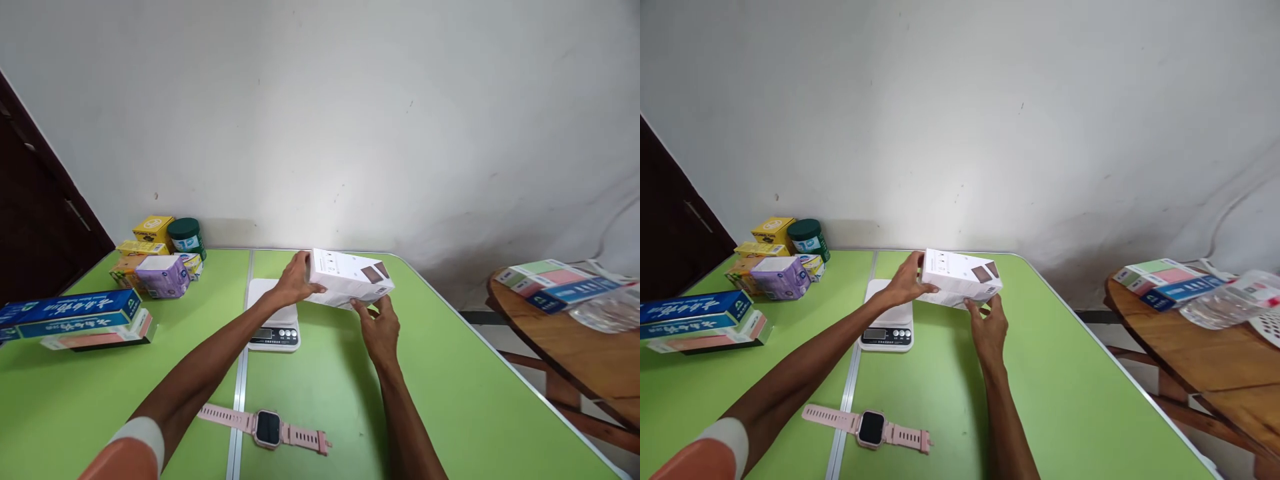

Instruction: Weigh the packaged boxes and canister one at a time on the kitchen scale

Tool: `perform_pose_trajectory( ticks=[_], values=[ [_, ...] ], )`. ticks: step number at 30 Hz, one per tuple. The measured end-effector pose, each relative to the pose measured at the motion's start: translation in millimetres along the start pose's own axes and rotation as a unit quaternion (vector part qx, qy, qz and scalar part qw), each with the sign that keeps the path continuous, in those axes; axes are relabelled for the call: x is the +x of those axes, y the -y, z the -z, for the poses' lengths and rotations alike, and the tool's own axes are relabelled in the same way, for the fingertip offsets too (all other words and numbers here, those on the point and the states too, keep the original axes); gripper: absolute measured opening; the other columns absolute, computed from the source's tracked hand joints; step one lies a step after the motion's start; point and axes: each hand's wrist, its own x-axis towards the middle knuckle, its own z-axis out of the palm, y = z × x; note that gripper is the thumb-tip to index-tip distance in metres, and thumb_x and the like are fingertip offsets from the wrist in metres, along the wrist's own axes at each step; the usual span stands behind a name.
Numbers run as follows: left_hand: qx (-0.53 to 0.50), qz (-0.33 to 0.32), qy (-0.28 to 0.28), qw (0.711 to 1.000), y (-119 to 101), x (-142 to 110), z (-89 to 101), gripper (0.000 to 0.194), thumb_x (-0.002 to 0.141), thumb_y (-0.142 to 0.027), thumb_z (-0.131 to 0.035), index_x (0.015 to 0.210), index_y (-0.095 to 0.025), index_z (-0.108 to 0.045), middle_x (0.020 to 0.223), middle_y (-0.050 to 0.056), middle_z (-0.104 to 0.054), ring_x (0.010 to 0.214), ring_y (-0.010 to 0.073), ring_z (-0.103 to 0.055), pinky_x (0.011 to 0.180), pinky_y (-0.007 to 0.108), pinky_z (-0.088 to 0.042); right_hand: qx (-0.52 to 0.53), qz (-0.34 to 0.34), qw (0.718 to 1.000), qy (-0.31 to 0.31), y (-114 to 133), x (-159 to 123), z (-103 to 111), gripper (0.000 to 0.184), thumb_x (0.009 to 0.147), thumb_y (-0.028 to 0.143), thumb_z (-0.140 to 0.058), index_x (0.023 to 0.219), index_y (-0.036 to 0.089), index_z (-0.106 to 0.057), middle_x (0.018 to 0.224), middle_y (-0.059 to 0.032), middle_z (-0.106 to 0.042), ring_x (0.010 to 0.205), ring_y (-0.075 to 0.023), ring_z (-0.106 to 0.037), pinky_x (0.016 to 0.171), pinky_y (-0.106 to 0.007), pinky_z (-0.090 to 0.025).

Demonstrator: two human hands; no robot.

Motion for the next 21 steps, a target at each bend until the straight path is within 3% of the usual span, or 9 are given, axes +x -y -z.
perform_pose_trajectory(
  ticks=[2, 4, 7, 9, 15, 21],
  values=[
    [0.025, 0.027, 0.011, 0.999, 5, 16, -19.7, 0.076, 0.064, -0.016, -0.093, 0.126, -0.017, -0.05, 0.135, 0.017, -0.059, 0.124, 0.035, -0.059, 0.104, 0.054, -0.051, 0.005, -0.003, 1.0, -0.013, -18, 10, 2, 0.063, 0.075, 0.062, -0.073, 0.122, 0.02, -0.066, 0.119, -0.0128, -0.074, 0.106, -0.0316, -0.069, 0.096, -0.054, -0.056],
    [0.044, 0.059, 0.013, 0.997, 11, 28, -33.5, 0.072, 0.066, -0.019, -0.093, 0.123, -0.017, -0.048, 0.132, 0.016, -0.059, 0.122, 0.0348, -0.059, 0.103, 0.051, -0.051, 0.001, 0.001, 1.0, -0.022, -33, 15, -6, 0.082, 0.071, 0.066, -0.075, 0.136, 0.018, -0.059, 0.134, -0.0162, -0.068, 0.121, -0.0357, -0.063, 0.106, -0.058, -0.05],
    [0.057, 0.075, 0.008, 0.996, 21, 42, -42.4, 0.069, 0.071, -0.023, -0.09, 0.123, -0.017, -0.046, 0.134, 0.017, -0.057, 0.125, 0.0345, -0.058, 0.104, 0.048, -0.049, -0.057, -0.021, 0.998, -0.034, -43, 22, -31, 0.126, 0.059, 0.074, -0.081, 0.157, 0.009, -0.036, 0.158, -0.0276, -0.044, 0.147, -0.045, -0.04, 0.121, -0.06, -0.034],
    [0.063, 0.077, 0.006, 0.995, 26, 53, -42.6, 0.069, 0.072, -0.024, -0.089, 0.125, -0.018, -0.044, 0.138, 0.018, -0.055, 0.128, 0.0344, -0.056, 0.107, 0.046, -0.047, -0.105, -0.047, 0.993, -0.036, -42, 29, -51, 0.144, 0.057, 0.077, -0.081, 0.162, -0.001, -0.022, 0.163, -0.0351, -0.032, 0.153, -0.05, -0.028, 0.124, -0.061, -0.027],
    [0.082, 0.11, -0.004, 0.991, 46, 91, -39.2, 0.067, 0.076, -0.019, -0.081, 0.132, -0.016, -0.044, 0.146, 0.023, -0.053, 0.133, 0.0368, -0.056, 0.109, 0.048, -0.045, -0.211, -0.087, 0.973, -0.035, -26, 62, -96, 0.142, 0.068, 0.076, -0.075, 0.161, -0.011, -0.013, 0.162, -0.0403, -0.032, 0.148, -0.0517, -0.034, 0.122, -0.059, -0.03],
    [0.063, 0.111, 0.019, 0.992, 76, 106, -42.5, 0.07, 0.076, -0.029, -0.082, 0.136, -0.011, -0.05, 0.148, 0.027, -0.056, 0.139, 0.0392, -0.053, 0.114, 0.048, -0.042, -0.282, -0.096, 0.954, -0.028, -25, 86, -111, 0.124, 0.081, 0.075, -0.063, 0.161, -0.009, -0.019, 0.157, -0.0384, -0.041, 0.144, -0.0479, -0.042, 0.121, -0.055, -0.034]
  ],
)
